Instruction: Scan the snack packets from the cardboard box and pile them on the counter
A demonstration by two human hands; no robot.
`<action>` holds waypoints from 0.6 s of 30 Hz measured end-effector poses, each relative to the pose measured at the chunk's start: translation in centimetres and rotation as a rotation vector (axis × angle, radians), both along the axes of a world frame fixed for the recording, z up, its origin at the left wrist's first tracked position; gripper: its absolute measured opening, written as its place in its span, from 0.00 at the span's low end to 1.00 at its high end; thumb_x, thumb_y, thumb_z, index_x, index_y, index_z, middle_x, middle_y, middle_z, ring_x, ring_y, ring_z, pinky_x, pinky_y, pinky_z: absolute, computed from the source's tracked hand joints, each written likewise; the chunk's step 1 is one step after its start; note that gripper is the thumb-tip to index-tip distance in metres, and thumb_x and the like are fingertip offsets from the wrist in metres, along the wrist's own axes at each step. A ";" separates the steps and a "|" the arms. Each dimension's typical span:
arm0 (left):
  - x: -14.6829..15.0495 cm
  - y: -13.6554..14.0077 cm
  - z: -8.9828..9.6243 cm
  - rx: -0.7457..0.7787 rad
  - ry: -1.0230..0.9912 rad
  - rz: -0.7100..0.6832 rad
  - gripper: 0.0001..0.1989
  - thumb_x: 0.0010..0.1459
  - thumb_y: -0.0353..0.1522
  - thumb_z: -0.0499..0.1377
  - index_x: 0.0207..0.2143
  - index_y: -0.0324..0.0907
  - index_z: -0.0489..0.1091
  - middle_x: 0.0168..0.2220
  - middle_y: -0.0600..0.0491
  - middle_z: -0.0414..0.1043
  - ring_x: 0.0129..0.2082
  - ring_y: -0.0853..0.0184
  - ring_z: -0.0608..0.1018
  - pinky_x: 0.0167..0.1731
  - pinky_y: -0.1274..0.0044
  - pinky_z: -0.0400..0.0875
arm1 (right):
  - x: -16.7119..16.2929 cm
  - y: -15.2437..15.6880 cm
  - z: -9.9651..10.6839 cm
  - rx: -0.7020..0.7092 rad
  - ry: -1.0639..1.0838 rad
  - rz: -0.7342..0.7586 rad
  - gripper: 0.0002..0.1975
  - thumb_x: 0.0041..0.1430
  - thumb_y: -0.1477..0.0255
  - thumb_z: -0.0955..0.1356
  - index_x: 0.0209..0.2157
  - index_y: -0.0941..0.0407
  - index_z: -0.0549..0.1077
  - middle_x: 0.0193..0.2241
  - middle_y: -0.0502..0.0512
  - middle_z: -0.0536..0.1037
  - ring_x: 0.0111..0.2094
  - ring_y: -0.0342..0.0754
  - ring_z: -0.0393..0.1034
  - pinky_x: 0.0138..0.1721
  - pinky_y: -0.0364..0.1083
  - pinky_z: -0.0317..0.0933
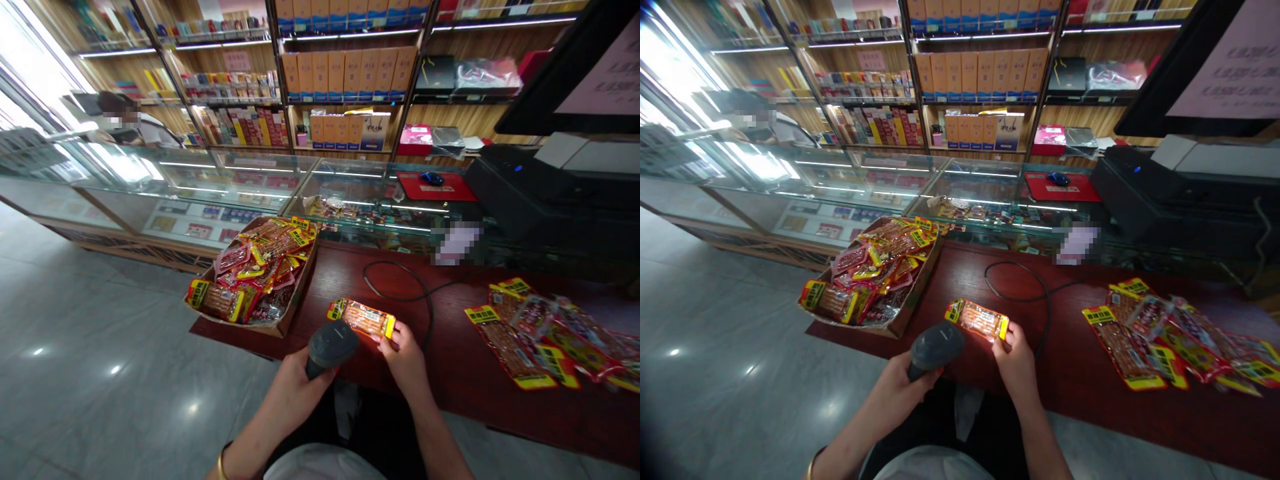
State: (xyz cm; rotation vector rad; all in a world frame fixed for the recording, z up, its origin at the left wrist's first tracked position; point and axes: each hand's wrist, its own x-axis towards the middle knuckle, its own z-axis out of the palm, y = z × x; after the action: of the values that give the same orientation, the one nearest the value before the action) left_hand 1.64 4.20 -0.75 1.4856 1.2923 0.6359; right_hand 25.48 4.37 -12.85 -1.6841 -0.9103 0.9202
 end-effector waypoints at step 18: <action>0.5 0.3 -0.2 -0.029 0.018 -0.033 0.08 0.55 0.34 0.61 0.31 0.38 0.77 0.22 0.56 0.73 0.23 0.66 0.73 0.27 0.78 0.69 | 14.2 -3.9 3.7 0.388 0.222 -0.704 0.27 0.38 0.66 0.78 0.44 0.53 0.73 0.38 0.48 0.81 0.38 0.47 0.79 0.41 0.47 0.76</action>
State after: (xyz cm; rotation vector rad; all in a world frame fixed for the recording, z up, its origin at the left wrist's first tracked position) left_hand 2.13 4.48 -0.94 1.4892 1.2832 0.5814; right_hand 39.66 0.51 -9.16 -1.3758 -0.2727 0.4016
